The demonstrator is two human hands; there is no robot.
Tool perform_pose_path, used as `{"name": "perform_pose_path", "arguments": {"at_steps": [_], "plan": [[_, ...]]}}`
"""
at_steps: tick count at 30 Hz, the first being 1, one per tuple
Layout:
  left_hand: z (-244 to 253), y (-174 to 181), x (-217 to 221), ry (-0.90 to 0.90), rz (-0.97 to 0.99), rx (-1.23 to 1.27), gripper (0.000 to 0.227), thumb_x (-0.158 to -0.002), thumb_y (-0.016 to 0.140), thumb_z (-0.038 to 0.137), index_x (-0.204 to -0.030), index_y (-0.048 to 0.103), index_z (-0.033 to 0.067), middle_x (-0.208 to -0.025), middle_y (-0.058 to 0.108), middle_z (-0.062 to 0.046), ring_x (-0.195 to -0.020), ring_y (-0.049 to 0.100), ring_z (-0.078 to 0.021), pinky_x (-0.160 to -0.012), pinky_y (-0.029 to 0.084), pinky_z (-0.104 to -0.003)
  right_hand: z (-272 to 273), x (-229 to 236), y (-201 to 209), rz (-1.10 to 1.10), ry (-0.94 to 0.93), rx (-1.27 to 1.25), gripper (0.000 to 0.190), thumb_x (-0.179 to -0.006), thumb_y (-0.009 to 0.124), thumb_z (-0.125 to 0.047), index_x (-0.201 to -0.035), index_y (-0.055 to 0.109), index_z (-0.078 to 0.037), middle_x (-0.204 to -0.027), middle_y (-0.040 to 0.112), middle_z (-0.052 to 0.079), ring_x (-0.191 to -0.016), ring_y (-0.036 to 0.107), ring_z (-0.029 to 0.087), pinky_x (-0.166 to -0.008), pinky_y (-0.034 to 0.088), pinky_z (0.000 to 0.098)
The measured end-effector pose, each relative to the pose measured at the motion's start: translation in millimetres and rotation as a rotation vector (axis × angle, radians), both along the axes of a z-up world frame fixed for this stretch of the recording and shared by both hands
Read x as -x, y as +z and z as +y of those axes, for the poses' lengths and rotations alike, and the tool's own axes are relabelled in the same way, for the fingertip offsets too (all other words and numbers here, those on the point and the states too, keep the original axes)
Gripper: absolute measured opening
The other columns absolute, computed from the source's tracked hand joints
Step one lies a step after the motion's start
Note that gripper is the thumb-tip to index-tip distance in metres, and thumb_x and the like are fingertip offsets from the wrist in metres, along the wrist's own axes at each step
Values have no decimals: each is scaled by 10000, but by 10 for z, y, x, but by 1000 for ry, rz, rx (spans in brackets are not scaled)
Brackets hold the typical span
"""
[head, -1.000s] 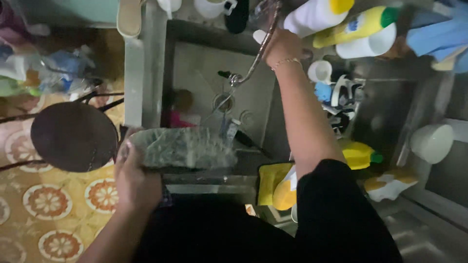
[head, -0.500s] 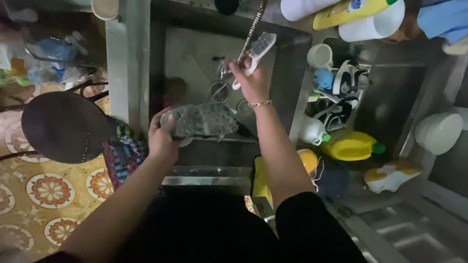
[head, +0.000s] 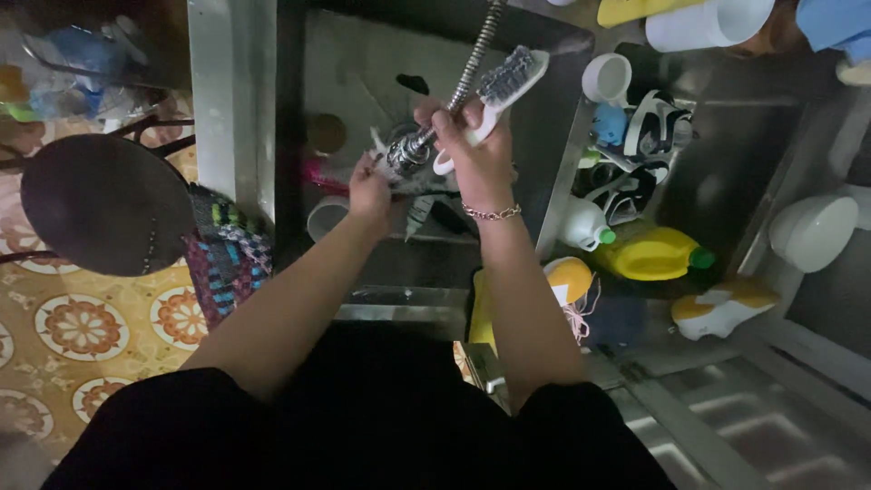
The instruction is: Cleaning and scrubbing the sole of a pair of slide sandals in a sink.
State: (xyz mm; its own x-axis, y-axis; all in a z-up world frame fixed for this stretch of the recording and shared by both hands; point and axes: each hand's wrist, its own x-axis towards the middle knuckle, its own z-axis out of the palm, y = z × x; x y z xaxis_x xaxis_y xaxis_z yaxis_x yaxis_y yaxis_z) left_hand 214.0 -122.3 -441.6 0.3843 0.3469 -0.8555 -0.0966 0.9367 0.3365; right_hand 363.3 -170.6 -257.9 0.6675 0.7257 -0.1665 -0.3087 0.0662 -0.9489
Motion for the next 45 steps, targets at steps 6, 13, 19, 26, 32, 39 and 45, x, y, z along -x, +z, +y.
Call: {"name": "perform_pose_path", "arguments": {"at_steps": [6,13,19,26,32,39,45], "plan": [[76,411,-136,17,-147,-78,364,-1032,648,120,-1363,557,0,-1230,669,-174,-1016,689,-251,-847,591,-428,-106,7,-30,33,-57,41,316,-1020,670,-18,-949,401,-168,-1089,757,160,-1001,724,157,-735,549,257],[342,854,47,-179,54,-71,446,-979,643,361,-1286,583,43,-1116,703,-95,-978,717,-214,-813,635,-408,-248,-10,-237,-17,-98,109,335,-1008,676,16,-914,403,-155,-1081,751,177,-977,717,154,-747,553,267],[421,871,168,-230,112,-129,418,-991,653,369,-1256,629,47,-1062,685,-87,-923,663,-215,-753,564,-407,-199,127,-182,8,-144,117,338,-1000,669,31,-905,397,-145,-1073,747,184,-919,693,126,-732,545,267],[293,565,135,-150,8,-112,424,-977,685,345,-1272,615,47,-1129,713,-80,-1039,690,-213,-895,596,-405,-124,235,-85,69,-208,109,347,-967,683,55,-895,403,-137,-1073,743,199,-892,689,120,-711,511,254],[463,1149,63,-414,273,-149,451,-989,660,393,-1353,587,137,-1270,617,8,-1206,552,-178,-1011,460,-432,-193,161,-124,25,-206,121,370,-985,702,34,-888,395,-147,-1041,762,179,-846,677,125,-706,538,266],[904,1807,436,-620,407,-515,434,-893,773,298,-1272,673,111,-1166,738,-51,-1051,698,-181,-868,570,-347,-595,66,-293,-11,-295,374,224,-972,701,-67,-893,491,-68,-931,722,70,-815,732,156,-746,651,287],[1281,2677,968,-697,309,-924,443,-868,828,125,-1270,671,26,-1125,748,-115,-1012,711,-183,-905,573,-325,-1219,834,-1454,-451,29,1104,316,-946,582,-89,-1224,500,35,-1188,564,188,-1060,558,251,-914,464,347]]}}
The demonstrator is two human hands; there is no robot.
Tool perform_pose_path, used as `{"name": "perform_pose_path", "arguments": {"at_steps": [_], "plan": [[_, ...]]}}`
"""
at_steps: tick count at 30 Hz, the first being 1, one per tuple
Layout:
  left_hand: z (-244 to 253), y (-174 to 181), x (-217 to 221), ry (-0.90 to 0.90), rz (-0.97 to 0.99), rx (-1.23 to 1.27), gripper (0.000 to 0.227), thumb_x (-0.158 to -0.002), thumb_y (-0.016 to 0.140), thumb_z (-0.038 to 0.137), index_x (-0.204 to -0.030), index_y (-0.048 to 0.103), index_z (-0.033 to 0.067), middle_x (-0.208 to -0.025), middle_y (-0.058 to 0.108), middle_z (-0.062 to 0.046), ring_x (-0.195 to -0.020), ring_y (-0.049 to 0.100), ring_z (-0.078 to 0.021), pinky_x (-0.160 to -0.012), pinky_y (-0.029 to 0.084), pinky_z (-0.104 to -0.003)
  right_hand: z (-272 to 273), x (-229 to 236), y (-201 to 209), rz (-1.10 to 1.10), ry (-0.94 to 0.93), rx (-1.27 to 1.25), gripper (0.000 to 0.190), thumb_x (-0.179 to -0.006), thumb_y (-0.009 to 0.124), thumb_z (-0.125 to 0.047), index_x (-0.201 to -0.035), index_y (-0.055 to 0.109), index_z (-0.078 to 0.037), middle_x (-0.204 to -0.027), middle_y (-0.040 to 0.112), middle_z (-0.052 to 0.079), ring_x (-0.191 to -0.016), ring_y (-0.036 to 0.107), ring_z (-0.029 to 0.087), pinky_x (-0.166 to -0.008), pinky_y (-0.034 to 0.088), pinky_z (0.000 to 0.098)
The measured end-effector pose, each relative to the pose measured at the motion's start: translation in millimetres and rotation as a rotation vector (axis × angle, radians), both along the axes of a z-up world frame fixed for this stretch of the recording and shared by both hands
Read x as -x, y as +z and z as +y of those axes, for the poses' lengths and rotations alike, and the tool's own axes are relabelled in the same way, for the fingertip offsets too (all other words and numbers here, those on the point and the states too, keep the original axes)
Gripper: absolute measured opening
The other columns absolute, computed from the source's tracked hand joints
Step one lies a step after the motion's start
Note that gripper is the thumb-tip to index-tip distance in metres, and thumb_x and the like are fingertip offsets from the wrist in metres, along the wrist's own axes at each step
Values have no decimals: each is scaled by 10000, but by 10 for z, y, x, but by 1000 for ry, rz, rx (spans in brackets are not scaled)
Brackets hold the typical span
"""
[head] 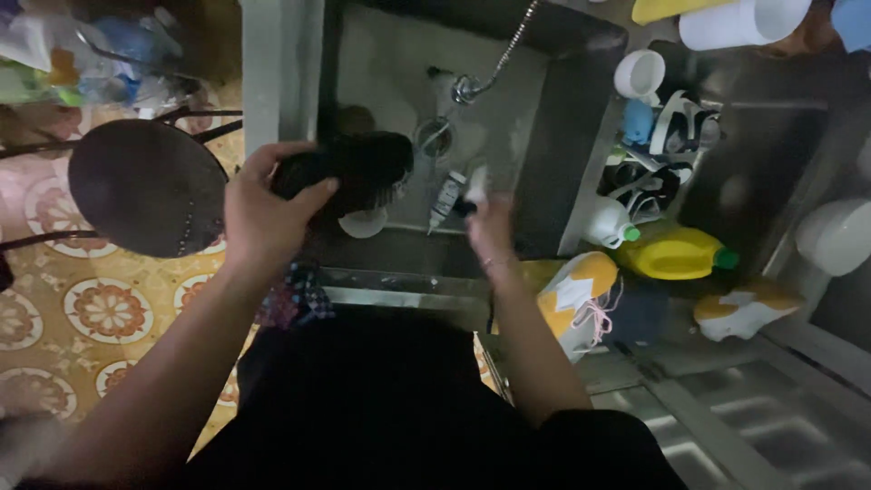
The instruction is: Cleaning and scrubbing the sole of a pair of slide sandals in a sink.
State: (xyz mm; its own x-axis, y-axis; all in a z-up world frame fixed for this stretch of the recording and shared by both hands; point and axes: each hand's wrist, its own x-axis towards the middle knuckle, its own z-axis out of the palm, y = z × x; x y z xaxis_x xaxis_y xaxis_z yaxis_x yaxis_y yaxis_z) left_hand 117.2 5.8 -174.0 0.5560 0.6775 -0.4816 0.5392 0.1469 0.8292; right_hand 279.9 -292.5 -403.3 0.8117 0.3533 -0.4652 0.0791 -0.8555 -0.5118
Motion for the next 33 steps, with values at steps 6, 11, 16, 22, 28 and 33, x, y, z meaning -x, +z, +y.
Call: {"name": "perform_pose_path", "arguments": {"at_steps": [6,11,16,22,28,33], "plan": [[8,588,346,64,-44,107,587,-789,741,-45,-1344,551,-23,-1163,701,-146,-1040,707,-179,-893,580,-293,690,991,-366,451,463,-1,371,-948,548,-155,-1299,646,-89,-1191,695,150,-1075,696,281,-952,566,421],[-17,807,510,374,-296,415,503,-824,681,-124,-1290,527,-10,-1163,674,-152,-1051,684,-202,-932,560,-328,1398,1221,-661,194,764,239,471,-922,625,-241,-1355,614,-55,-1231,695,189,-1073,687,331,-953,532,461],[-27,822,729,412,-452,403,449,-864,649,-134,-1282,532,-21,-1241,648,-122,-1151,646,-192,-1028,516,-338,1381,1350,-997,254,790,362,373,-947,613,-219,-1266,698,-44,-1193,757,194,-1065,730,318,-960,547,447],[53,1006,884,405,-524,298,414,-962,624,-25,-1368,542,-40,-1254,663,-110,-1145,644,-177,-1041,512,-325,1003,1117,-983,285,788,526,312,-977,599,-192,-1159,801,-38,-1148,833,195,-1057,781,298,-969,564,430],[190,1199,973,389,-590,214,408,-1028,640,122,-1396,607,-49,-1144,694,-91,-994,644,-141,-894,506,-275,187,952,-484,241,52,-206,280,-912,667,-143,-1144,729,0,-902,694,142,-786,657,241,-711,531,405],[251,1372,883,349,-724,312,387,-1019,655,162,-1323,640,-77,-1045,731,-85,-884,673,-138,-820,514,-278,341,784,918,450,-607,-723,306,-998,539,-237,-1102,532,51,-814,565,87,-729,571,223,-638,488,336]]}}
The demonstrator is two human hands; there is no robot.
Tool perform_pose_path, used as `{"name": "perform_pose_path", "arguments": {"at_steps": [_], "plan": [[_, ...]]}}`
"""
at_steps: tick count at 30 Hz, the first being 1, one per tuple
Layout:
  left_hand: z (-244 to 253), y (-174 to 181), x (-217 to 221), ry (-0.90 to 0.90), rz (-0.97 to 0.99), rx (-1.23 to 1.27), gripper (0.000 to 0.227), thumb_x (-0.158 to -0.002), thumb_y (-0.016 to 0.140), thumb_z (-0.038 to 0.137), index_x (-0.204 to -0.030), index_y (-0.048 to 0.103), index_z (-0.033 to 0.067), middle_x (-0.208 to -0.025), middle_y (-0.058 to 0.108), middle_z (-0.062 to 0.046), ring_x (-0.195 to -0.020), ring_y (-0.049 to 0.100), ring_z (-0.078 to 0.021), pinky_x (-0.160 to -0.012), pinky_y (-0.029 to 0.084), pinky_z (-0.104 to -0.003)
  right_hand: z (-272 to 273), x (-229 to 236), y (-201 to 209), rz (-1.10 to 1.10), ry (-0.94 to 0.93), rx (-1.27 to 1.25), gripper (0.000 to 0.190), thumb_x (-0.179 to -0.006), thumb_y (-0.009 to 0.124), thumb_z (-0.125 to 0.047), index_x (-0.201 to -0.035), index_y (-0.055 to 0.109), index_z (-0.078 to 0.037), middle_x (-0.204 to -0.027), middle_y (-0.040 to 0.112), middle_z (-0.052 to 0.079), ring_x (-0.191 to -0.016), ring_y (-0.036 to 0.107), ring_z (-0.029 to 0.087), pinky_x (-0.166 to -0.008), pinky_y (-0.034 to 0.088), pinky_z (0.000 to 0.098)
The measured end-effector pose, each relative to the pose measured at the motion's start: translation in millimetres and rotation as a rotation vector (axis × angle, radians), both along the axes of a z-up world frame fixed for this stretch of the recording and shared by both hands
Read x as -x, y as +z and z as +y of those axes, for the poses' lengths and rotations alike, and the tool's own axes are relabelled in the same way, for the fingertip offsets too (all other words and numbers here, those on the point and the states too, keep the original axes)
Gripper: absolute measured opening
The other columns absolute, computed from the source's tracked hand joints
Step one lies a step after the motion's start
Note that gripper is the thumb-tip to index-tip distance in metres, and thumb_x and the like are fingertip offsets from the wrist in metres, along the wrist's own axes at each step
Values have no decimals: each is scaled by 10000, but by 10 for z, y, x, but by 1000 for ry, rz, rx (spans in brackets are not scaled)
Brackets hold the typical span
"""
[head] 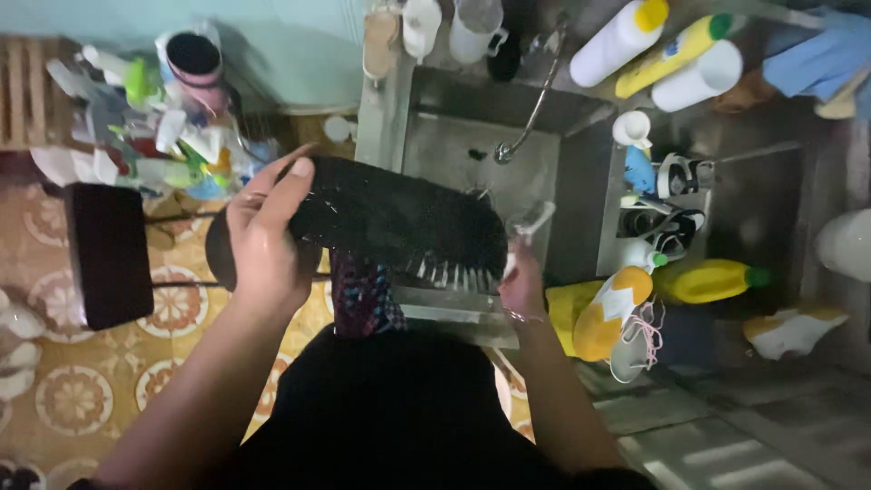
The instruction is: Cleaning and scrubbing the sole of a pair of slide sandals in a sink.
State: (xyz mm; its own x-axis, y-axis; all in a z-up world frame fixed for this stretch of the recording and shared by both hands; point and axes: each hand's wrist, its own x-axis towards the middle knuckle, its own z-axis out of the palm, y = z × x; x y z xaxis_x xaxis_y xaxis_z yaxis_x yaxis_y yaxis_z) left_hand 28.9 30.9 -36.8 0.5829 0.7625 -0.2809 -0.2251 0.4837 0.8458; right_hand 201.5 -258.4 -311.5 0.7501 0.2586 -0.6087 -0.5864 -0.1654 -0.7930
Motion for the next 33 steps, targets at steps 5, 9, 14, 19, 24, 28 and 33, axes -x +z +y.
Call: {"name": "perform_pose_path", "arguments": {"at_steps": [5,9,14,19,24,28,33], "plan": [[-54,1,-139,-81,-25,-13,339,-983,688,175,-1195,707,-88,-1016,729,-95,-885,670,-165,-819,512,-295,288,259,1274,-104,-95,-657,283,-901,651,-167,-1159,599,-63,-965,640,5,-943,651,134,-871,548,293],[-177,-233,-310,-27,-175,-1,333,-1092,679,302,-1146,614,-20,-1053,642,-76,-984,617,-196,-892,498,-346,267,202,887,-411,-150,-535,310,-928,794,-34,-1107,541,-43,-994,599,16,-932,592,156,-873,502,308],[-449,252,-476,-208,-659,221,622,-989,439,580,-1383,534,108,-1208,685,-160,-1105,647,-290,-1011,524,-448,529,323,1405,-352,-293,-306,278,-891,786,-50,-1025,544,-64,-977,646,30,-932,640,137,-872,528,288],[-384,109,-527,-292,-667,122,641,-1057,434,572,-1428,503,53,-1217,664,-174,-1139,658,-336,-1039,534,-496,492,261,1643,-736,-74,-292,171,-968,721,-84,-1074,603,-23,-1084,672,72,-963,622,141,-863,513,296],[-345,218,-519,-394,-699,6,645,-1077,443,563,-1397,548,13,-1209,680,-188,-1119,671,-337,-1014,538,-498,411,281,2279,-837,-86,10,232,-1105,520,-167,-1153,616,39,-826,498,179,-669,450,235,-623,371,338],[-358,89,-525,-337,-590,137,743,-1035,373,646,-1303,618,-2,-1208,695,-167,-1092,686,-300,-1020,547,-455,653,389,2954,-1552,187,-20,330,-1036,685,-197,-1298,579,-28,-1173,717,167,-1011,720,224,-839,571,319],[-415,35,-622,-230,-477,156,741,-999,338,678,-1245,652,53,-1166,714,-109,-1035,704,-240,-962,567,-415,892,534,3028,-1588,283,-60,248,-978,787,-159,-1147,619,-90,-1038,769,115,-807,754,210,-695,586,318]]}}
